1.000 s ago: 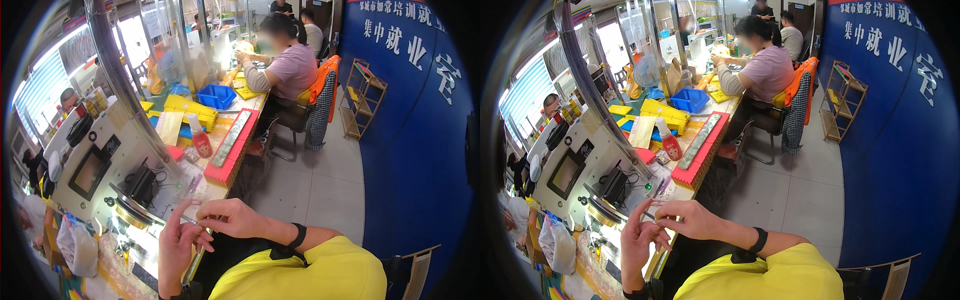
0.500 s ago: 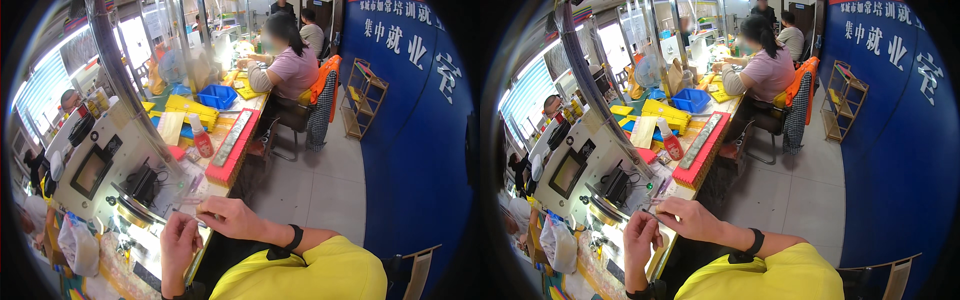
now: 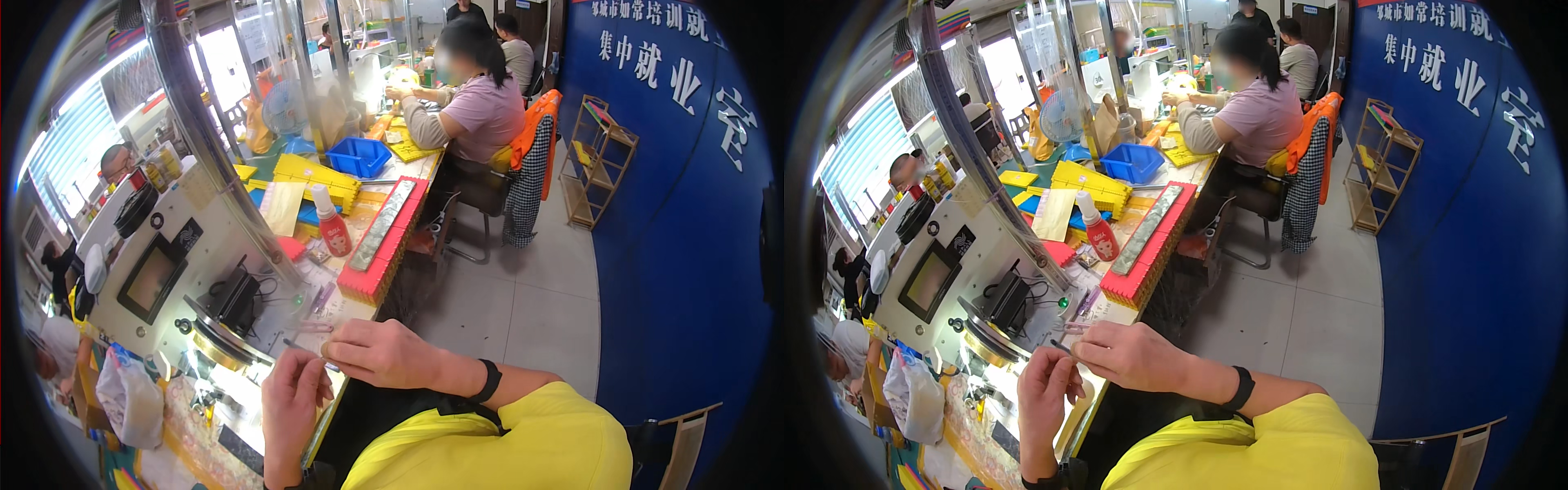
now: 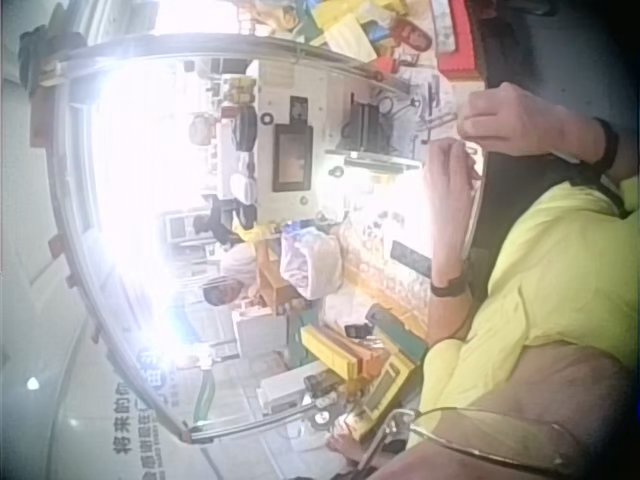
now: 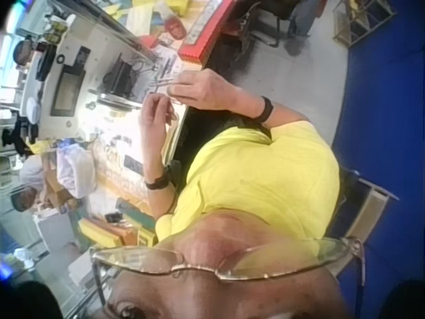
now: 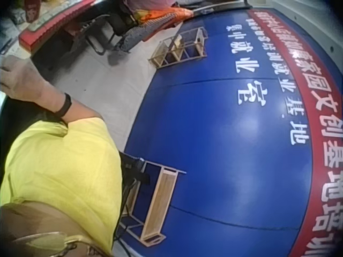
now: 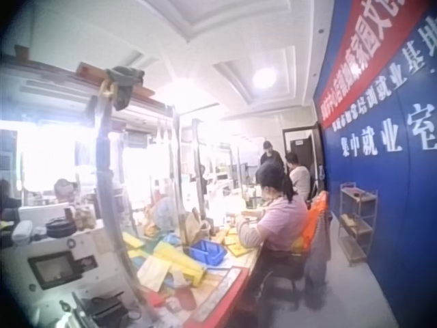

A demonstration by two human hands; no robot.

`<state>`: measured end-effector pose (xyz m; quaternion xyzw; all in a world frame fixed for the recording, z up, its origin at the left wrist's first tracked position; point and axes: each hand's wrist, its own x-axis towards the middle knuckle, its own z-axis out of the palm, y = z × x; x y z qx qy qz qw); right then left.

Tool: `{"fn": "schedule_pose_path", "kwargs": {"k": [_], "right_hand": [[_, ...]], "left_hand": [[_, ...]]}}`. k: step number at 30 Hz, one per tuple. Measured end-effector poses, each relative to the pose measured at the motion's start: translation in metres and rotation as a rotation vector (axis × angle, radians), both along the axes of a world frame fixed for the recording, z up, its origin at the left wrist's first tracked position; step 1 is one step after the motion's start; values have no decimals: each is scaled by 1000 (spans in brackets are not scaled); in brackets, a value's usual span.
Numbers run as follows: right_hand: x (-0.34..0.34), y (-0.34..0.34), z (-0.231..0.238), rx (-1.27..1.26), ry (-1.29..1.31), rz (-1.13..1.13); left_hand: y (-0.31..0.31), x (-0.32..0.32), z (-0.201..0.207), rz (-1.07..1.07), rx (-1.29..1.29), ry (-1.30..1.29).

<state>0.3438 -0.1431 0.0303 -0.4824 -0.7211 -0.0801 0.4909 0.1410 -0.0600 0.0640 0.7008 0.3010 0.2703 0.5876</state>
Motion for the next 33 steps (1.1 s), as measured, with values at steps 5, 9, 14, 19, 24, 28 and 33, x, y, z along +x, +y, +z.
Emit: {"fn": "schedule_pose_path", "kwargs": {"k": [5,9,14,19,24,28,33], "right_hand": [[6,5,-13,-3,53,24],[25,-5,0,-753,856,519],[27,-11,9,-1001,1091,765],[11,-30,28,-248,175,155],[7,-31,27,-87,160,43],[3,-36,31,-211,367,69],[21,-37,26,-309,383,124]], "left_hand": [[-3,6,1,62,59,24],[-4,8,1,4,505,89],[-8,10,15,-55,1023,52],[-16,10,22,-21,977,126],[-28,18,26,32,990,123],[-29,20,23,58,1050,65],[-20,27,15,-11,1042,120]]}}
